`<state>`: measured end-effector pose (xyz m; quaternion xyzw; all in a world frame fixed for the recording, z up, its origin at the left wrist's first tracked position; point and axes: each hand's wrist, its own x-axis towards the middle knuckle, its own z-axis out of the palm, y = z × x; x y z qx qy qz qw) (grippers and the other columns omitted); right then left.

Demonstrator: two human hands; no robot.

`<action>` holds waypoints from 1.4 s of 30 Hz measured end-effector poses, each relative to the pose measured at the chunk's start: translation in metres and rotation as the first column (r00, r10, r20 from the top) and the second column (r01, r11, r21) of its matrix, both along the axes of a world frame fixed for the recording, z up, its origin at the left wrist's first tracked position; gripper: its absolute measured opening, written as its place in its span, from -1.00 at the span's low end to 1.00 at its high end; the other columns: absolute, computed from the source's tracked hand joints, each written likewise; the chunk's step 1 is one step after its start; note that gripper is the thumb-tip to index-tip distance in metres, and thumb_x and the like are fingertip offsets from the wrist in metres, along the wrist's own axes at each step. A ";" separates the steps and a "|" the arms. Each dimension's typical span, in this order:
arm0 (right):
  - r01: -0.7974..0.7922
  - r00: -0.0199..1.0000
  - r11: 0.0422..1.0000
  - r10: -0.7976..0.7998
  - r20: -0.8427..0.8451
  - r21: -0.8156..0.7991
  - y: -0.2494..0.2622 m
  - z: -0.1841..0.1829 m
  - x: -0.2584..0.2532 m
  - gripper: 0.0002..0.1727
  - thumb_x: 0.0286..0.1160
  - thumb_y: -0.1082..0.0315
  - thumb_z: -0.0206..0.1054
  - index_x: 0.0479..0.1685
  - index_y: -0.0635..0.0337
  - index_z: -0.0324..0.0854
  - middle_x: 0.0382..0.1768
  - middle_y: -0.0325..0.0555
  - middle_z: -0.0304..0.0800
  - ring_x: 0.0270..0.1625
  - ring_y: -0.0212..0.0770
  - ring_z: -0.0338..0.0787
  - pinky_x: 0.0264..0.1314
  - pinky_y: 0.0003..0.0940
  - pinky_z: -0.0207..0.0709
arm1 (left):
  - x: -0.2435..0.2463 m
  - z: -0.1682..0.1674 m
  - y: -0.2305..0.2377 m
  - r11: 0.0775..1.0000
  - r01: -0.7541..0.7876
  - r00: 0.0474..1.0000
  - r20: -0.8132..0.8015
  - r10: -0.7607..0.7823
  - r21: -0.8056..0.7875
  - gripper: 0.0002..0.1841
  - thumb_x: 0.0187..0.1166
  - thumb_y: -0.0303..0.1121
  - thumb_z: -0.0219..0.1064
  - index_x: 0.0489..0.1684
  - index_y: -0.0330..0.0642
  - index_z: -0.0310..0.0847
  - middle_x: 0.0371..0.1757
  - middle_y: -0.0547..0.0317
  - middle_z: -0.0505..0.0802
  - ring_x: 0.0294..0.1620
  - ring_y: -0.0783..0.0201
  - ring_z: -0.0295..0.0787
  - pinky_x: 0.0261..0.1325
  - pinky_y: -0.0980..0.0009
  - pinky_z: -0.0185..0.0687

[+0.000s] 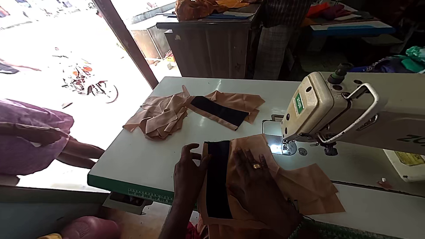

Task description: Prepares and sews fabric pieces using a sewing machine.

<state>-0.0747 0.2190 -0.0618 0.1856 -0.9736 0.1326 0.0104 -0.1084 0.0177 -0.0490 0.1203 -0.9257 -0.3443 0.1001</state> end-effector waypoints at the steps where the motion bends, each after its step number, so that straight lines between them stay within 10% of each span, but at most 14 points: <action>1: 0.027 0.991 0.999 -0.032 0.132 0.039 -0.001 0.005 -0.001 -0.01 0.69 -0.46 -0.31 0.93 0.08 -0.04 0.92 -0.13 -0.07 0.95 -0.08 -0.14 0.88 0.32 -0.39 | 0.001 0.000 0.000 1.000 0.002 1.000 -0.011 -0.002 -0.008 -0.46 0.43 -0.17 0.62 0.37 -0.06 0.57 -0.31 0.19 0.88 -0.56 0.17 0.69 -0.42 0.00 0.62; 8: 0.172 0.915 0.978 -0.204 0.349 0.120 -0.004 0.027 -0.004 0.06 0.67 -0.47 -0.27 0.95 0.18 -0.23 0.94 0.00 -0.22 0.96 -0.01 -0.27 0.88 0.30 -0.50 | 0.001 -0.001 0.005 0.998 0.005 0.999 -0.044 -0.008 -0.060 -0.46 0.42 -0.21 0.62 0.34 -0.14 0.56 -0.33 0.09 0.90 -0.51 0.03 0.72 -0.40 -0.14 0.56; 12: 0.139 0.945 0.989 -0.150 0.290 0.058 -0.001 0.019 -0.007 0.08 0.64 -0.51 -0.30 0.96 0.11 -0.28 0.95 -0.09 -0.32 0.96 -0.06 -0.40 0.89 0.28 -0.57 | 0.001 -0.002 0.005 0.997 0.007 0.999 -0.051 -0.011 -0.082 -0.49 0.44 -0.21 0.60 0.33 -0.15 0.58 -0.34 0.07 0.89 -0.50 -0.01 0.73 -0.38 -0.17 0.55; 17: 0.233 0.961 0.967 -0.245 0.131 0.103 0.015 0.003 -0.006 0.09 0.60 -0.54 -0.36 0.92 0.13 -0.04 0.92 -0.11 -0.06 0.93 -0.09 -0.06 0.90 0.19 -0.27 | 0.000 0.000 0.007 0.997 0.002 1.000 -0.024 -0.004 -0.073 -0.45 0.42 -0.20 0.63 0.36 -0.10 0.56 -0.31 0.10 0.89 -0.48 0.00 0.73 -0.36 -0.18 0.56; 25: 0.212 0.932 0.967 -0.243 0.268 0.141 0.015 0.022 -0.012 0.19 0.55 -0.59 -0.43 0.92 0.26 -0.15 0.92 0.02 -0.14 0.95 -0.06 -0.18 0.90 0.22 -0.51 | 0.000 0.000 0.009 0.995 0.002 1.000 -0.019 -0.004 -0.101 -0.49 0.47 -0.16 0.59 0.34 -0.11 0.59 -0.27 0.07 0.90 -0.38 -0.08 0.78 -0.28 -0.25 0.58; 29: 0.130 0.991 0.992 -0.130 -0.026 -0.001 0.014 0.009 -0.009 0.11 0.62 -0.53 -0.32 0.90 0.24 -0.01 0.90 0.02 -0.02 0.94 -0.05 -0.13 0.90 0.26 -0.38 | 0.002 -0.002 0.009 0.991 0.006 1.000 -0.019 -0.009 -0.134 -0.50 0.51 -0.12 0.54 0.35 -0.10 0.59 -0.24 0.07 0.90 -0.38 -0.07 0.78 -0.29 -0.24 0.57; 35: 0.108 0.985 0.993 -0.113 0.127 0.046 0.030 -0.004 -0.025 0.08 0.60 -0.55 -0.36 0.95 0.05 -0.12 0.94 -0.19 -0.16 0.95 -0.21 -0.24 0.94 0.11 -0.48 | -0.002 0.000 0.009 0.991 -0.006 1.000 0.004 0.007 -0.130 -0.45 0.52 -0.13 0.54 0.47 -0.06 0.52 -0.22 0.11 0.89 -0.38 -0.04 0.77 -0.30 -0.21 0.58; 42: 0.107 0.994 0.993 -0.107 -0.020 0.042 0.031 -0.015 -0.026 0.04 0.61 -0.52 -0.30 0.90 0.07 0.06 0.89 -0.14 0.06 0.92 -0.14 0.00 0.91 0.15 -0.23 | 0.012 0.016 0.042 0.929 0.265 0.963 0.017 -0.270 -0.256 -0.50 0.69 -0.31 0.28 0.61 -0.21 0.47 0.54 -0.25 0.62 0.43 -0.20 0.68 0.35 -0.13 0.66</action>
